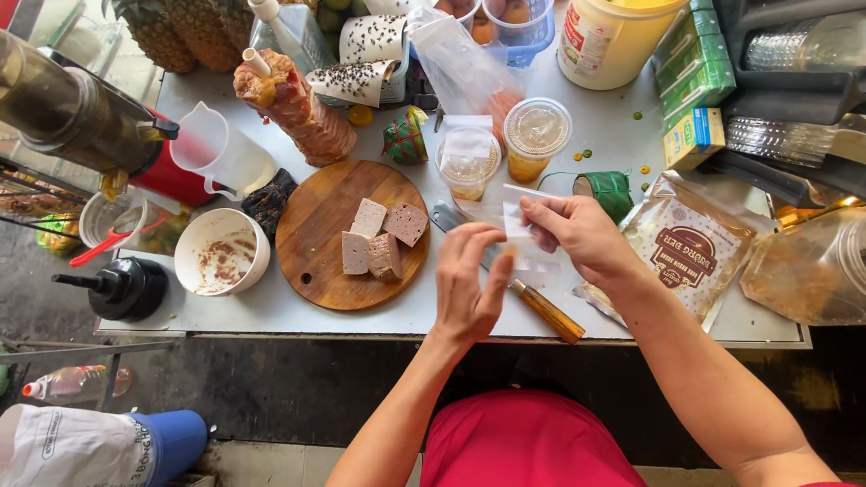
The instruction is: Preparing a banh mi sandwich with various fillings and preparing iced drinks at a food stall.
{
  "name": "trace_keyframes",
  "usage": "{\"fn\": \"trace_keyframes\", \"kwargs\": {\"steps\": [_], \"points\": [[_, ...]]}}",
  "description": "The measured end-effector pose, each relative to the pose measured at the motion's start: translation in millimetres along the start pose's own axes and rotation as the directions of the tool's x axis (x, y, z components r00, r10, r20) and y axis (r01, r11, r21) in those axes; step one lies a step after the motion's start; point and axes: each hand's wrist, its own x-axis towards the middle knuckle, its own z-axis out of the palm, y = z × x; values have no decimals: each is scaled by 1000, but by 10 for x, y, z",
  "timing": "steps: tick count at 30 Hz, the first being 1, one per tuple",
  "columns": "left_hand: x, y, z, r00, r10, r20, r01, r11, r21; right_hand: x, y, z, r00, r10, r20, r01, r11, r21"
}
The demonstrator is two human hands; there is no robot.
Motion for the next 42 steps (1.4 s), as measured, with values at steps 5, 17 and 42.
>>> {"fn": "trace_keyframes", "kwargs": {"steps": [5,17,42], "points": [[-206,-273,188,811,-320,490,528,761,-377,294,-256,-189,970,192,151,-132,932,-339],[457,-304,-94,551,-585,596,814,217,-539,1325,-123,-664,698,-652,294,584,281,-762],[1526,-771,1068,538,-339,771,821,420,-388,1220,-10,-587,719,-669,190,401,175,-899]]}}
